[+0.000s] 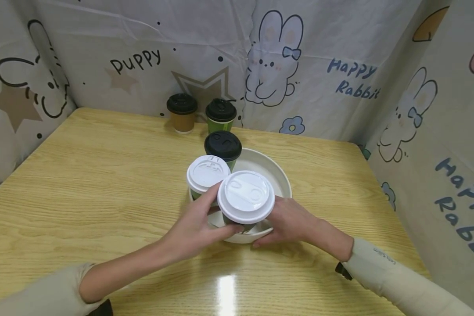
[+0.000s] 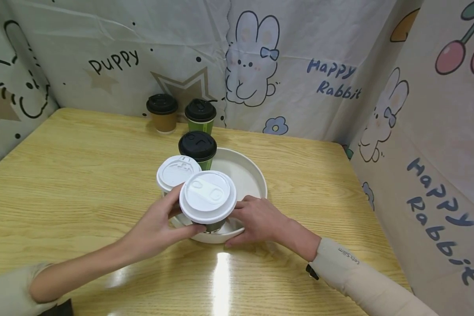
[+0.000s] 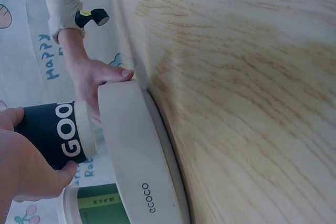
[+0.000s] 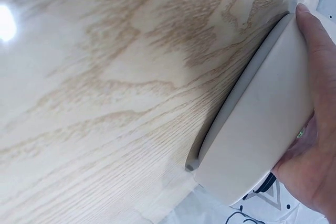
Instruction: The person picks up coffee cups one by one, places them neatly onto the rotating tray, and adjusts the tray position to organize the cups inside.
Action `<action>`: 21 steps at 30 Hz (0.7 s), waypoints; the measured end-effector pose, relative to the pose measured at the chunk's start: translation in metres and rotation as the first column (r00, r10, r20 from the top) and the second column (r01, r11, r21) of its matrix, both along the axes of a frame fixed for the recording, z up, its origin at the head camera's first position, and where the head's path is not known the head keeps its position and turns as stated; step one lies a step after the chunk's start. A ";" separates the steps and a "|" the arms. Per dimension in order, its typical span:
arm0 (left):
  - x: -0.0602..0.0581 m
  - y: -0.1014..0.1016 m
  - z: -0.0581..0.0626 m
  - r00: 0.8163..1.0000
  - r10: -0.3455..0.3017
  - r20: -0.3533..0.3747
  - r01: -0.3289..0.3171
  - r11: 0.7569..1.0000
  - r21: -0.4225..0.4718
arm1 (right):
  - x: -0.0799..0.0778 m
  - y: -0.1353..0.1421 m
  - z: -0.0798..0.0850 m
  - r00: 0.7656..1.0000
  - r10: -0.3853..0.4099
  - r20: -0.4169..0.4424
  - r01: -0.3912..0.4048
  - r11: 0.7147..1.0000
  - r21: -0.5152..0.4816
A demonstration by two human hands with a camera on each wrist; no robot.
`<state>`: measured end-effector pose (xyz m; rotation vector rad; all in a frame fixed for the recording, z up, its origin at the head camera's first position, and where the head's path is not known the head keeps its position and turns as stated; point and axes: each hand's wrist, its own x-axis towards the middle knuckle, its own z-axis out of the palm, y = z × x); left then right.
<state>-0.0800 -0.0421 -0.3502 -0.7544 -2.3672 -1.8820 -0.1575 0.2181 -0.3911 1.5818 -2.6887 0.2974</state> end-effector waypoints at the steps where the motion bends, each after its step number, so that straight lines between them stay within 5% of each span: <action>1: 0.000 0.001 -0.001 1.000 0.001 -0.001 -0.001 1.000 0.000 | 0.000 0.000 0.000 1.000 0.002 0.001 -0.002 1.000 -0.003; 21: -0.001 0.011 -0.018 0.998 0.050 -0.040 -0.053 0.996 -0.077 | 0.000 0.000 0.000 0.996 -0.050 0.077 0.050 0.999 0.004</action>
